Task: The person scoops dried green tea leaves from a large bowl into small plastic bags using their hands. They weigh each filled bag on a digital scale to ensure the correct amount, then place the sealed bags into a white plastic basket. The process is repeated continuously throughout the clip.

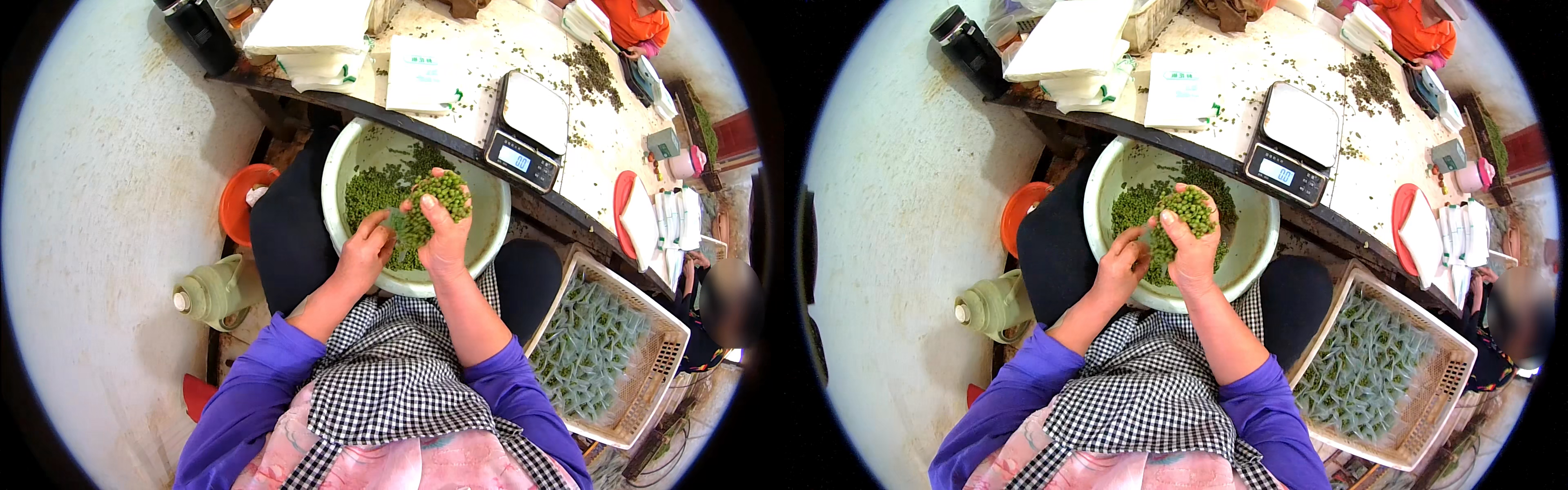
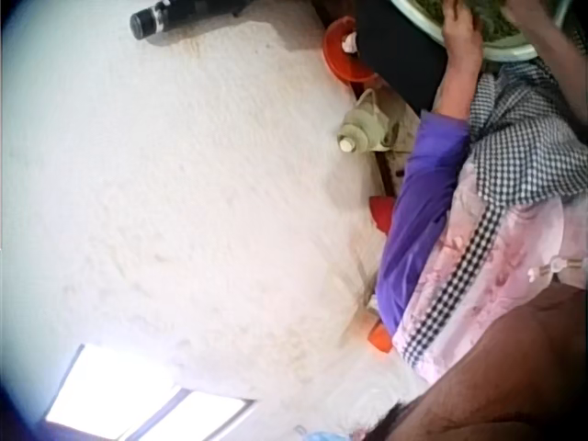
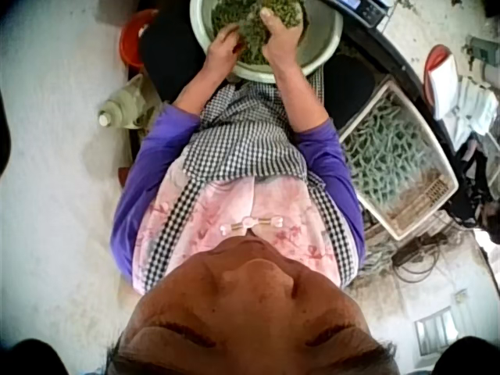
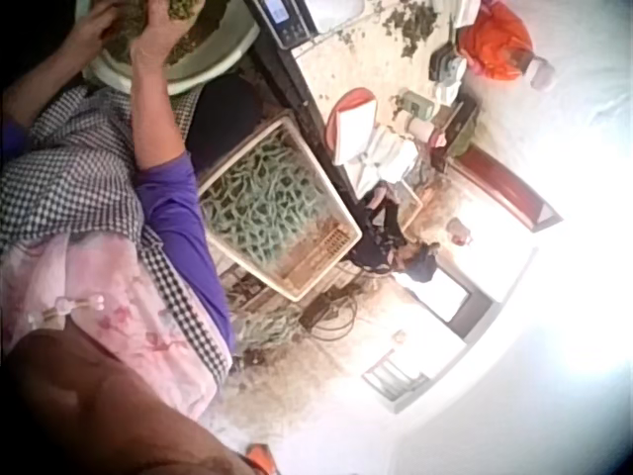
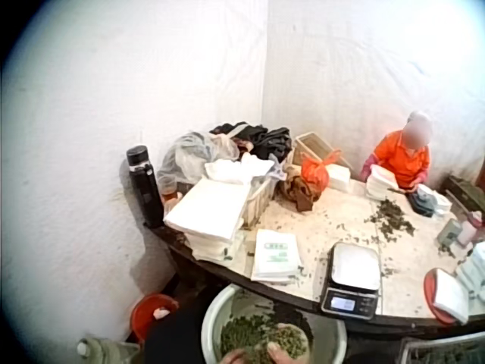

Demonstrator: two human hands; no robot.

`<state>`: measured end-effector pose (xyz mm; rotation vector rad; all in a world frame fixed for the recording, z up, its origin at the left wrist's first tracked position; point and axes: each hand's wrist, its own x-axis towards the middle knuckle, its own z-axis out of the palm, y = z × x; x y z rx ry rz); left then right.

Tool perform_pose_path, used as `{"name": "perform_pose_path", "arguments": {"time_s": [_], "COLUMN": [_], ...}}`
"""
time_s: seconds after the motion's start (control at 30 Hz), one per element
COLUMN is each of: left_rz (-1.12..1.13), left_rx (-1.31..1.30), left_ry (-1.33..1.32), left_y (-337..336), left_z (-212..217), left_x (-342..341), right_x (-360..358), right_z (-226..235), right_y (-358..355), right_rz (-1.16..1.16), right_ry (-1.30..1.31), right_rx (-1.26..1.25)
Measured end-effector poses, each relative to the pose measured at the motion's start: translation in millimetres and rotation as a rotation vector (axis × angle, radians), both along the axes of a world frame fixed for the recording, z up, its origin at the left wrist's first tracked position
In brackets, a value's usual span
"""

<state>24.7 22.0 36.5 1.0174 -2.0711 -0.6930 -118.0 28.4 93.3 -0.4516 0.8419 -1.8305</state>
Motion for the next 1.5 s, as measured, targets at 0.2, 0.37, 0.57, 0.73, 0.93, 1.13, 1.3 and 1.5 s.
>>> {"name": "perform_pose_path", "arguments": {"time_s": [0.2,0.37,0.57,0.73,0.93,1.13,1.3,1.5], "left_rz": [-0.032,-0.039,-0.036,-0.078,-0.115,-0.108,-0.124,-0.136], "left_rx": [0.076,0.075,0.114,0.044,0.038,0.054,0.021,0.108], "left_ry": [0.037,0.06,0.069,0.07,0.095,0.04,0.037,0.08], "left_y": [3.5,2.6,4.0,0.6,5.6,5.3,5.7,2.5], "left_z": [-3.1,-2.7,-1.5,-6.9,-9.1,-9.7,-10.6,-2.6], "left_x": [3.8,3.6,5.3,5.8,3.6,2.1,2.3,3.2], "right_x": [5.2,-1.0,6.5,-21.7,-23.9,-33.2,-35.2,-36.5], "right_z": [-12.8,-26.4,-20.3,-30.7,-17.0,-19.5,8.8,-48.5], "right_y": [7.4,7.7,12.4,14.5,11.0,12.9,21.2,10.1], "right_rz": [0.02,-0.049,-0.038,-0.052,0.397,0.508,0.389,0.433], "right_ry": [0.159,0.501,0.479,1.189,1.498,1.563,1.475,1.605], "right_rx": [-0.104,-0.164,-0.138,0.013,0.634,0.541,0.432,0.655]}}
